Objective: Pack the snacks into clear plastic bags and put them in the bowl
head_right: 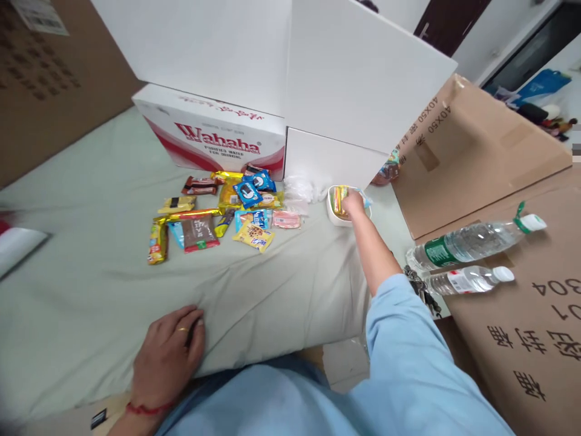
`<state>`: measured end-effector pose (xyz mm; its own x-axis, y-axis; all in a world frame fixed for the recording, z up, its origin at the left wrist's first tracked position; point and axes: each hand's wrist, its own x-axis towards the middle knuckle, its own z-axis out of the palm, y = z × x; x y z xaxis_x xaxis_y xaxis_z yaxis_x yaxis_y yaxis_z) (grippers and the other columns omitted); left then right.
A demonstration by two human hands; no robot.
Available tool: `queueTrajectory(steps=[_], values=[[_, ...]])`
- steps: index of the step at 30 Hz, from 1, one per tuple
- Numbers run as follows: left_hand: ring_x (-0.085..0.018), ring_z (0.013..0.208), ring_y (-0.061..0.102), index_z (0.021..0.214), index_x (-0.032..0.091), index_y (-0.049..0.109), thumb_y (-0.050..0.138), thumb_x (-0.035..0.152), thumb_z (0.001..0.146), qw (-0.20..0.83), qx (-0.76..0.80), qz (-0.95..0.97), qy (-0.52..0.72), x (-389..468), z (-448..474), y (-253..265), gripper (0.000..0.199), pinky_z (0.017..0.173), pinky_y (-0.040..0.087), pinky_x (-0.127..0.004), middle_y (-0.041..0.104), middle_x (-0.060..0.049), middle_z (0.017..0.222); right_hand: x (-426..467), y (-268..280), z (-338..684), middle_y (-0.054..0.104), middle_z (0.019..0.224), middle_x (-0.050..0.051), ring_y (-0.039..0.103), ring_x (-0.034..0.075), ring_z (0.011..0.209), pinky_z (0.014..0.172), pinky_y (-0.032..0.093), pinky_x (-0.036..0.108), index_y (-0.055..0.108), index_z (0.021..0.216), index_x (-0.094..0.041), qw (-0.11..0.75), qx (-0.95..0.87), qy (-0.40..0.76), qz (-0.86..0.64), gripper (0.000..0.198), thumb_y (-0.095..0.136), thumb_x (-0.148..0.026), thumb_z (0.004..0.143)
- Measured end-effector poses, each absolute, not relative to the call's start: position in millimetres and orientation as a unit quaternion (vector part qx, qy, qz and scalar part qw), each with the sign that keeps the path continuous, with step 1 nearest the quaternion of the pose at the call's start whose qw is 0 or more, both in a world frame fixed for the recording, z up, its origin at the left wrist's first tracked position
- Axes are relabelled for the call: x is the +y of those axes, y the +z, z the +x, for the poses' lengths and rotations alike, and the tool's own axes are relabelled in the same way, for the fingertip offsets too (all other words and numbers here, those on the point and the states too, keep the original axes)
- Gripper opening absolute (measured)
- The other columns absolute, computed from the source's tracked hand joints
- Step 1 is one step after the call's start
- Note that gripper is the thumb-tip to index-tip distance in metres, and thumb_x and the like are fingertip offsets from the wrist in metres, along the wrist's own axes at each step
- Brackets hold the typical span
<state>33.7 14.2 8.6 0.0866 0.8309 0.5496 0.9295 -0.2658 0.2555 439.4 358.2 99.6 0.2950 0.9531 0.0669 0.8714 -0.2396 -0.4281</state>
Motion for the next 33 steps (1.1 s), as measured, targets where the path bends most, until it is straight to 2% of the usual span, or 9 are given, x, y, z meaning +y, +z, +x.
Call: queueTrajectory(steps=[4, 8, 12, 17, 20, 23, 25, 29, 33], values=[[-0.028, 0.095, 0.065, 0.105, 0.015, 0.065, 0.061, 0.014, 0.092, 0.099, -0.592, -0.740, -0.304, 17, 38, 9, 0.014, 0.090, 0.054, -0.043, 0.071, -0.014, 0.104, 356, 96, 420, 0.075, 0.107, 0.023, 0.070, 0.027, 0.105, 0.087, 0.045, 0.028, 0.076, 0.102, -0.004, 0.084, -0.594, 0.051, -0.799, 0.021, 0.066, -0.014, 0.086], [-0.028, 0.096, 0.065, 0.103, 0.015, 0.067, 0.060, 0.012, 0.092, 0.081, -0.602, -0.732, -0.308, 13, 39, 9, 0.014, 0.090, 0.055, -0.043, 0.071, -0.013, 0.104, 341, 110, 411, 0.074, 0.106, 0.026, 0.068, 0.033, 0.108, 0.088, 0.047, 0.037, 0.078, 0.099, -0.007, 0.031, -0.605, -0.017, -0.796, 0.020, 0.063, -0.013, 0.087], [-0.028, 0.099, 0.064, 0.103, 0.012, 0.069, 0.061, 0.010, 0.090, 0.072, -0.618, -0.720, -0.308, 11, 41, 8, 0.015, 0.091, 0.056, -0.043, 0.071, -0.014, 0.105, 333, 133, 401, 0.070, 0.118, 0.026, 0.063, 0.035, 0.115, 0.089, 0.047, 0.042, 0.077, 0.110, -0.010, 0.056, -0.635, -0.081, -0.766, 0.035, 0.047, -0.025, 0.098], [-0.027, 0.099, 0.065, 0.104, 0.011, 0.070, 0.061, 0.008, 0.090, 0.065, -0.625, -0.710, -0.318, 10, 42, 7, 0.017, 0.090, 0.057, -0.042, 0.072, -0.014, 0.105, 327, 132, 369, 0.071, 0.096, 0.010, 0.065, 0.023, 0.086, 0.082, 0.049, 0.034, 0.077, 0.105, -0.017, 0.168, -0.740, -0.005, -0.651, 0.031, 0.054, -0.035, 0.094], [-0.028, 0.100, 0.064, 0.105, 0.011, 0.071, 0.060, 0.009, 0.090, 0.061, -0.626, -0.709, -0.319, 9, 43, 7, 0.018, 0.088, 0.057, -0.043, 0.073, -0.014, 0.106, 320, 117, 345, 0.066, 0.110, 0.010, 0.062, 0.024, 0.093, 0.081, 0.047, 0.033, 0.076, 0.111, -0.022, 0.145, -0.799, -0.006, -0.583, 0.030, 0.066, -0.036, 0.087], [-0.028, 0.101, 0.065, 0.105, 0.012, 0.071, 0.059, 0.010, 0.090, 0.052, -0.631, -0.705, -0.319, 9, 43, 7, 0.019, 0.088, 0.057, -0.044, 0.073, -0.014, 0.107, 311, 108, 330, 0.063, 0.109, 0.010, 0.057, 0.026, 0.099, 0.078, 0.045, 0.033, 0.076, 0.098, -0.024, 0.108, -0.840, 0.002, -0.532, 0.017, 0.065, -0.030, 0.086], [-0.027, 0.101, 0.065, 0.104, 0.013, 0.071, 0.059, 0.010, 0.090, 0.050, -0.633, -0.701, -0.325, 9, 44, 6, 0.019, 0.089, 0.056, -0.043, 0.073, -0.014, 0.107, 300, 110, 328, 0.064, 0.100, 0.009, 0.056, 0.025, 0.096, 0.078, 0.045, 0.034, 0.074, 0.087, -0.023, 0.170, -0.826, 0.031, -0.537, 0.013, 0.063, -0.031, 0.086], [-0.025, 0.096, 0.066, 0.100, 0.015, 0.071, 0.057, 0.013, 0.093, 0.046, -0.615, -0.691, -0.376, 8, 43, 7, 0.015, 0.090, 0.056, -0.039, 0.074, -0.012, 0.101, 248, 109, 331, 0.063, 0.084, 0.004, 0.055, 0.018, 0.073, 0.066, 0.046, 0.030, 0.068, 0.092, -0.022, 0.379, -0.730, 0.128, -0.555, 0.027, 0.060, -0.048, 0.090], [-0.021, 0.091, 0.067, 0.095, 0.020, 0.070, 0.055, 0.021, 0.096, -0.060, -0.614, -0.633, -0.468, -2, 41, 19, 0.015, 0.087, 0.055, -0.035, 0.075, -0.007, 0.094, 161, 76, 320, 0.057, 0.065, -0.004, 0.048, 0.012, 0.051, 0.047, 0.040, 0.024, 0.062, 0.090, -0.024, 0.490, -0.455, 0.487, -0.563, 0.037, 0.074, -0.056, 0.076]])
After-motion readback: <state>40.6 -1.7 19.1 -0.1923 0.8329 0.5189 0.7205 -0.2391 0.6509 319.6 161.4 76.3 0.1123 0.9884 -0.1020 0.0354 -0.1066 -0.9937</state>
